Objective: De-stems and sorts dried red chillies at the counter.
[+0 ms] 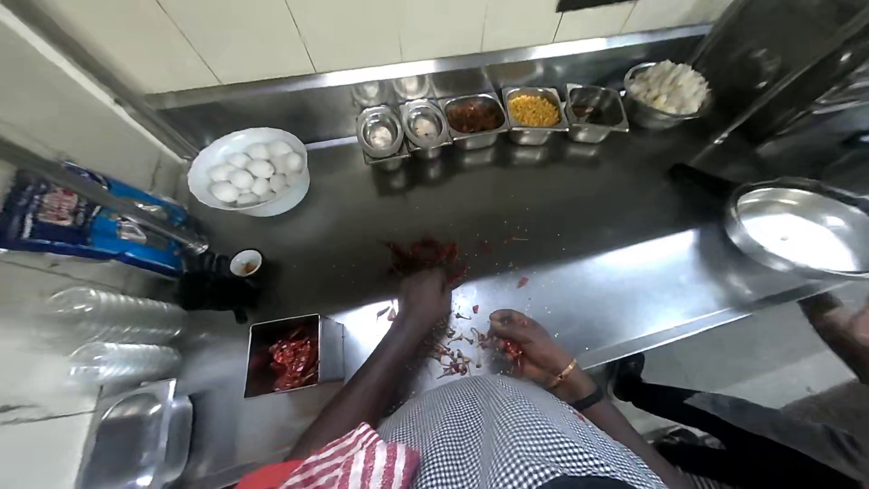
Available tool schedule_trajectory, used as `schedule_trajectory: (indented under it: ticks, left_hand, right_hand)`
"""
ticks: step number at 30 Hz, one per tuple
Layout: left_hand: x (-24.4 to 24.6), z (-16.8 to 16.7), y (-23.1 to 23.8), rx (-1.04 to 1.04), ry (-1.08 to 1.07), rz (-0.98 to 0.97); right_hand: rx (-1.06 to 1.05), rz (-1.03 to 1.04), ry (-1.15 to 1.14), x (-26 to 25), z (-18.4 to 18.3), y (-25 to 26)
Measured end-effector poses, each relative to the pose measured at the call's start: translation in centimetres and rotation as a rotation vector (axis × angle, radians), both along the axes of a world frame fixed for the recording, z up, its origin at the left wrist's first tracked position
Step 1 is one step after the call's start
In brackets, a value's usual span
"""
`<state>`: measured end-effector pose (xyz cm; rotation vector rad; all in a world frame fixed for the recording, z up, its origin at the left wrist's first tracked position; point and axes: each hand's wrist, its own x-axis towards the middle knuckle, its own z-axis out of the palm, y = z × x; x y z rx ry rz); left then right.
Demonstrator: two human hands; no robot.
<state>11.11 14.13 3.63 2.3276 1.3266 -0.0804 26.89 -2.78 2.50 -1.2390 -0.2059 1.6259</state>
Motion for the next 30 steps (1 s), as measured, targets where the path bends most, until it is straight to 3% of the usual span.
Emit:
schedule_trajectory:
  ticks: [2,4,6,9,12,16,19,22,24,27,29,30]
  left_hand:
    - [-1.2,-0.1,-0.9,0.002,-0.143,0.036]
    - [-2.2,0.1,-1.8,-0.051,-0.268,0.06]
    - [-2.9,0.1,-2.8,-0.053,-0.333,0.002]
    - [-3.2,0.5,-4.9,-0.038,-0.319,-0.133]
    - [-3.5,-0.2,-6.3,-0.005,-0.312,-0.19]
    - [-4.0,0.0,-5.8,-0.149,-0.208,-0.174]
    - [-5.0,-1.2,-5.1,-0.411,-0.494,-0.075]
    - [-5.6,-1.9,-6.2,-0.782,-0.834,0.152]
    - [-5.5,-1.8,-7.5,-0.973,-1.053,0.306]
    - [-4.7,-0.9,-8.0,-1.093,-1.265,0.45]
    - [-4.6,-1.6,-6.8,-0.979,-1.274,0.414]
    - [-4.9,-1.7,-6.0,-0.835,-1.153,0.34]
  right_hand:
    - [0.021,0.0,-0.15,0.0,0.3,-0.6]
    - [0.075,0.064,-0.466,-0.4,1.3,-1.0]
    - [0.219,0.155,-0.863,-0.2,0.6,0.1]
    - [0.422,0.488,-1.543,0.2,0.6,2.0]
    - [0.405,0.748,-1.73,-0.6,1.5,3.2]
    - [0.423,0.801,-1.708,-0.8,1.0,3.3]
    - [0.479,0.762,-1.631,-0.4,0.9,3.2]
    - [0.531,0.632,-1.499,-0.1,0.5,3.3]
    - [0.501,0.479,-1.209,-0.1,-0.3,3.2]
    - [0.221,0.244,-0.633,-0.7,0.2,2.7]
    - [0.111,0.105,-0.33,-0.7,0.4,2.1]
    - [0.105,0.034,-0.185,-0.6,0.2,2.1]
